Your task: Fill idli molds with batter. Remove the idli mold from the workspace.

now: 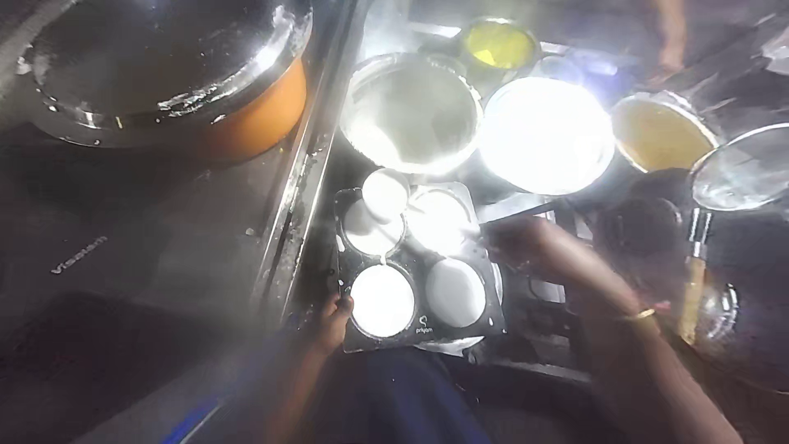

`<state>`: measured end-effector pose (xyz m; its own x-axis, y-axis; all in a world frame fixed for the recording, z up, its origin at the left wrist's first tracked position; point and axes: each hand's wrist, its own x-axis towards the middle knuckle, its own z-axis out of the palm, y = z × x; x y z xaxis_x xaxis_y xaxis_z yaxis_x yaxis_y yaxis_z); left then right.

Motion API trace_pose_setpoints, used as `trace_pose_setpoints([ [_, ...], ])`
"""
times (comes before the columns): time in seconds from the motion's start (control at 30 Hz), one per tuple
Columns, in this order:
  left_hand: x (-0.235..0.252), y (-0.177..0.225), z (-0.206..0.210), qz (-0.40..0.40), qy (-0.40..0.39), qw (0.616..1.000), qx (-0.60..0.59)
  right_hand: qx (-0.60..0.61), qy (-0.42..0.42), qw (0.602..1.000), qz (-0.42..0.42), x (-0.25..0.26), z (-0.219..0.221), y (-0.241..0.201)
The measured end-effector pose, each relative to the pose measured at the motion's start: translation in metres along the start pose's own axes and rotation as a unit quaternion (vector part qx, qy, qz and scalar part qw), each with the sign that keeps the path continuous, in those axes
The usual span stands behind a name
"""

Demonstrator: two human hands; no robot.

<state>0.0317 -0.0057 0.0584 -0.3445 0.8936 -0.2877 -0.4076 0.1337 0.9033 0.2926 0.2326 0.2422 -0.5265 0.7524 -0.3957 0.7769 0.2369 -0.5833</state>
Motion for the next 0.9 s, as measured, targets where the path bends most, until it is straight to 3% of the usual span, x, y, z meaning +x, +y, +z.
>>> trace_pose_setpoints([
  [0.13, -0.001, 0.000, -0.003, 0.023, -0.019, 0.999, 0.014, -0.032, 0.002, 0.999, 0.017, -0.013, 0.028, 0.014],
  [0.27, 0.001, 0.001, -0.005, 0.034, -0.034, 0.998, 0.030, -0.015, 0.037, 0.999, -0.026, -0.044, 0.033, 0.019],
  [0.53, 0.007, 0.000, 0.000, 0.035, -0.018, 0.999, 0.008, -0.160, 0.096, 0.981, -0.053, -0.108, 0.073, 0.043],
  [0.73, 0.007, -0.002, -0.001, 0.043, -0.013, 0.999, -0.004, 0.011, 0.110, 0.992, -0.065, -0.170, 0.079, 0.074],
  [0.9, 0.006, 0.003, -0.001, -0.011, 0.018, 0.999, 0.036, -0.026, 0.201, 0.979, 0.001, -0.218, 0.097, 0.074],
])
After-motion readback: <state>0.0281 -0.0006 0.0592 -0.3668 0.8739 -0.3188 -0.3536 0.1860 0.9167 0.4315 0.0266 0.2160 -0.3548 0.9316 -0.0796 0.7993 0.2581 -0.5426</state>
